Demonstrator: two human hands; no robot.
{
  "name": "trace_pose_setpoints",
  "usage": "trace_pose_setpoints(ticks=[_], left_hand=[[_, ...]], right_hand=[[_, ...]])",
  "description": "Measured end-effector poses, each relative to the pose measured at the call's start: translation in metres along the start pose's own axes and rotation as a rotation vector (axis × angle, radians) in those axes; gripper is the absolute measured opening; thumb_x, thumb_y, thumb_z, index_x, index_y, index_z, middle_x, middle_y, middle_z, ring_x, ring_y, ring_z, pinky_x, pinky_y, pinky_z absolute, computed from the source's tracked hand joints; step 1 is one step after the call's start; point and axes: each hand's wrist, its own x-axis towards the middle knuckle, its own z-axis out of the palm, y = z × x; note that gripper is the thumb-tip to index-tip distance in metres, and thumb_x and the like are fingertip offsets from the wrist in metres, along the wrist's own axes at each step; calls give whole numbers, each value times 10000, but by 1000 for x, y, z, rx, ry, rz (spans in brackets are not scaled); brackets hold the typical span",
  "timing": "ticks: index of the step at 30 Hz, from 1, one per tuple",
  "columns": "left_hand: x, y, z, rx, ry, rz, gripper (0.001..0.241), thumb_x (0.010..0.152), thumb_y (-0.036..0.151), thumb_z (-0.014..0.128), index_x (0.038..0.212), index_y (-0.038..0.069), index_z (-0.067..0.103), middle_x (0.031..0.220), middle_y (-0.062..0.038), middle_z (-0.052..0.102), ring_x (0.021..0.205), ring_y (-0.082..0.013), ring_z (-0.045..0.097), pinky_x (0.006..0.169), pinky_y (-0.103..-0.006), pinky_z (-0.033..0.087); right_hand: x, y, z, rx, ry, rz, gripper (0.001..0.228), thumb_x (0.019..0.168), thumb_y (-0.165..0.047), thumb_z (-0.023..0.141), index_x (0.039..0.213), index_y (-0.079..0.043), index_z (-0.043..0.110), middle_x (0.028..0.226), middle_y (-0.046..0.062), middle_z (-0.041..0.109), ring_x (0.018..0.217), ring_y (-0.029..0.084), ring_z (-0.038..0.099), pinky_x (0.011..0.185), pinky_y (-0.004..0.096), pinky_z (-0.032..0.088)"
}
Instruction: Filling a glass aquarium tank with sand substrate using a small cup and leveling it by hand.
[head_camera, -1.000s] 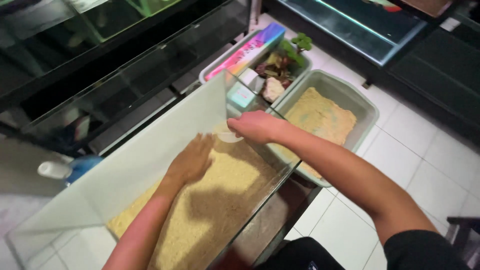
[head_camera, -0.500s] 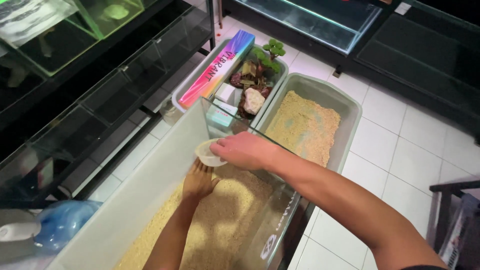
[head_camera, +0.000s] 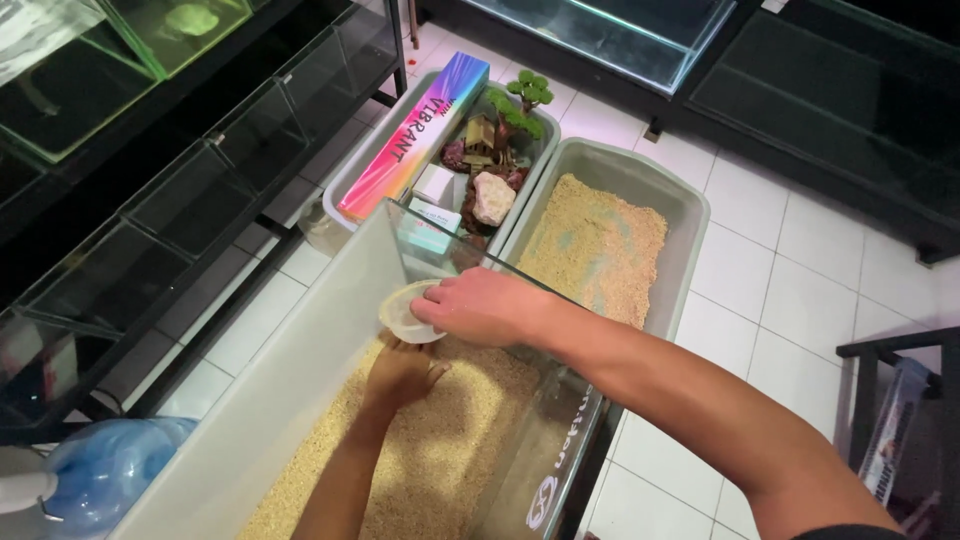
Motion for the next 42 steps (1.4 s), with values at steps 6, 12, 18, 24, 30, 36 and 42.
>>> trace_pose_setpoints(ticks=[6,12,18,24,30,36,42], left_hand=[[3,9,-16,22,118,18,815,938,737,595,1398,75,708,1099,-190,813,1093,-373,791,1142,-590,465],[-7,13,49,-115,235,155,494,1003,581,551,814,150,701,701,-112,691,642,-359,704,711,-557,534],[-1,31,-8,-143,-196,147,862,1077,635,462,1692,38,374,1609,-224,559,1477,-393,562,1256,-564,358],[-9,91,1,-214,-57,265,641,1046,624,577,1232,32,739,1240,-250,714,1284,-439,635,1171,-614,375],[-18,116,19,-390,32,396,709,1065,322,562,1665,-33,432,1627,-305,540,1519,-513,450,1301,-633,272],[-18,100,-63,-1215,-60,-122,541,1077,295,454,1354,-89,715,1429,-365,692,1403,-570,573,1266,-678,372],[-45,38,-79,-598,-529,-461,440,996,407,743,1429,327,747,1409,-43,776,1354,-320,712,1134,-518,582]], right_hand=[[3,2,8,-13,15,-4,279,1150,-276,553,1298,-54,633,1161,164,770,1086,319,786,914,480,676],[4,7,28,-76,111,-10,286,1100,-321,626,1244,-73,627,1129,150,775,1059,333,793,871,496,678],[8,10,32,-54,99,7,280,1096,-331,616,1211,-76,618,1093,143,759,1029,347,787,832,517,669],[9,9,25,-2,67,14,277,1117,-335,586,1237,-87,618,1087,125,757,1030,324,789,837,501,666],[13,13,22,30,31,-29,138,1027,-52,718,1031,-72,582,938,120,768,726,322,730,549,498,522],[15,20,31,27,136,-130,242,1091,-308,660,1178,-114,544,1079,144,740,959,432,787,821,636,653],[20,7,21,45,157,-178,244,1058,-289,689,1229,-173,561,1163,57,759,1107,353,785,898,580,657]])
